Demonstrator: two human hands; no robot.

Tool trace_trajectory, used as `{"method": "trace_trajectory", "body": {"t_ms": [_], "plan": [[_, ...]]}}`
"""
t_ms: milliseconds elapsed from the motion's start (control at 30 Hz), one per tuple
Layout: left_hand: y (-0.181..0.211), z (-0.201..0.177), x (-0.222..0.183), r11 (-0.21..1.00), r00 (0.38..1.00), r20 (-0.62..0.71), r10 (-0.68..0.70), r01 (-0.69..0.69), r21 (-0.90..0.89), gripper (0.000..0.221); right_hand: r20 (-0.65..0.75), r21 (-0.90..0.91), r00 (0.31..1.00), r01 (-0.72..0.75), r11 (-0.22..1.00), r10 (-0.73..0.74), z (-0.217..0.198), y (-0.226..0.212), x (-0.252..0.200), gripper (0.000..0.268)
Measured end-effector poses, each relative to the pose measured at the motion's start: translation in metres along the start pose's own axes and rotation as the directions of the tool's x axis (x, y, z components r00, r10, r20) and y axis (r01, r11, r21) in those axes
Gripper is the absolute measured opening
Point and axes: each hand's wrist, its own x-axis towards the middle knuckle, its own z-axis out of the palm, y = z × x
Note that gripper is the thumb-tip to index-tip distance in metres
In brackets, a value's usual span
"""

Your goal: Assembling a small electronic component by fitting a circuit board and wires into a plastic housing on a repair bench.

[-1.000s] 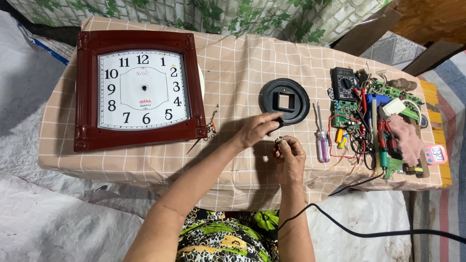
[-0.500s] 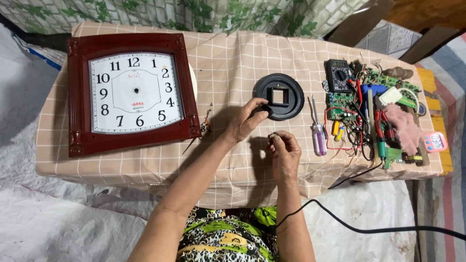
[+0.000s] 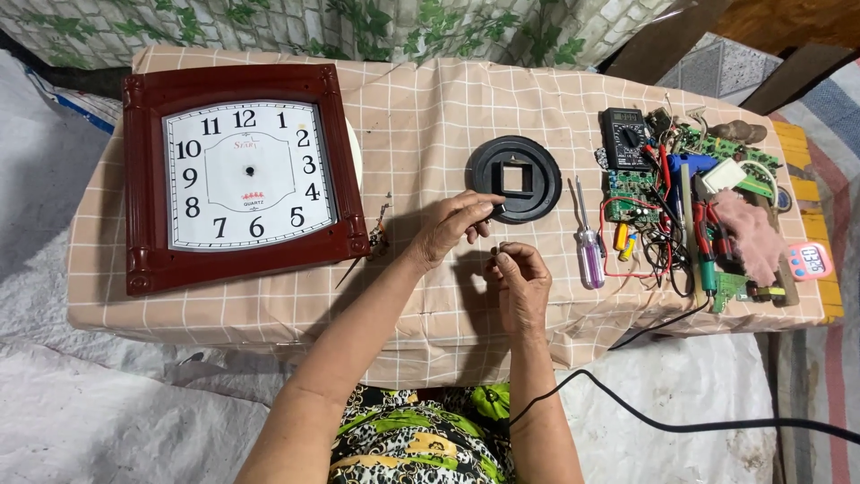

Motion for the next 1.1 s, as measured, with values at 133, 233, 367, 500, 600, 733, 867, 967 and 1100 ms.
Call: {"method": "trace_trajectory", "body": {"t_ms": [133,233,367,500,600,733,867,967,1100], "plan": [[-0.012,-0.003,0.002,0.992,0.996,0.035,-0.076,0.079,-0.096,0.05,0.003,-0.09,0.999,0.036,0.995,-0.036,0.006,-0.003,0.0,0.016],[-0.02,-0.004,0.004,0.992,0.996,0.05,-0.073,0.078,-0.099,0.051,-0.007,-0.214,0.994,0.101,0.972,-0.105,0.011,-0.006,0.0,0.014],[0.001,0.001,-0.001,0.998,0.997,0.067,-0.041,0.044,-0.044,0.053,-0.051,-0.322,0.986,0.136,0.937,-0.161,0.016,-0.005,0.007,0.012],[-0.003,0.001,0.001,1.0,0.998,0.059,-0.019,0.02,-0.019,0.051,-0.063,-0.351,0.982,0.144,0.925,-0.177,0.029,-0.008,0.009,0.012],[-0.016,-0.001,0.006,1.0,0.999,0.052,-0.011,0.011,0.003,0.048,-0.065,-0.36,0.981,0.146,0.921,-0.18,0.037,-0.009,0.011,0.009],[-0.021,-0.004,0.007,0.996,0.998,0.058,0.0,-0.005,0.093,0.048,-0.067,-0.37,0.979,0.156,0.916,-0.194,0.035,0.0,0.015,0.005],[-0.023,-0.005,0.007,0.988,0.998,0.058,0.002,-0.011,0.157,0.047,-0.075,-0.374,0.979,0.15,0.915,-0.191,0.029,0.006,0.019,0.002],[-0.018,-0.003,0.006,0.979,0.995,0.071,0.073,-0.085,0.186,0.048,-0.124,-0.315,0.989,0.039,0.948,-0.081,0.026,0.007,0.016,0.006],[-0.021,-0.003,0.005,0.977,0.993,0.071,0.092,-0.103,0.187,0.046,-0.168,-0.135,0.985,-0.053,0.989,0.03,0.051,-0.015,0.002,0.006]]}}
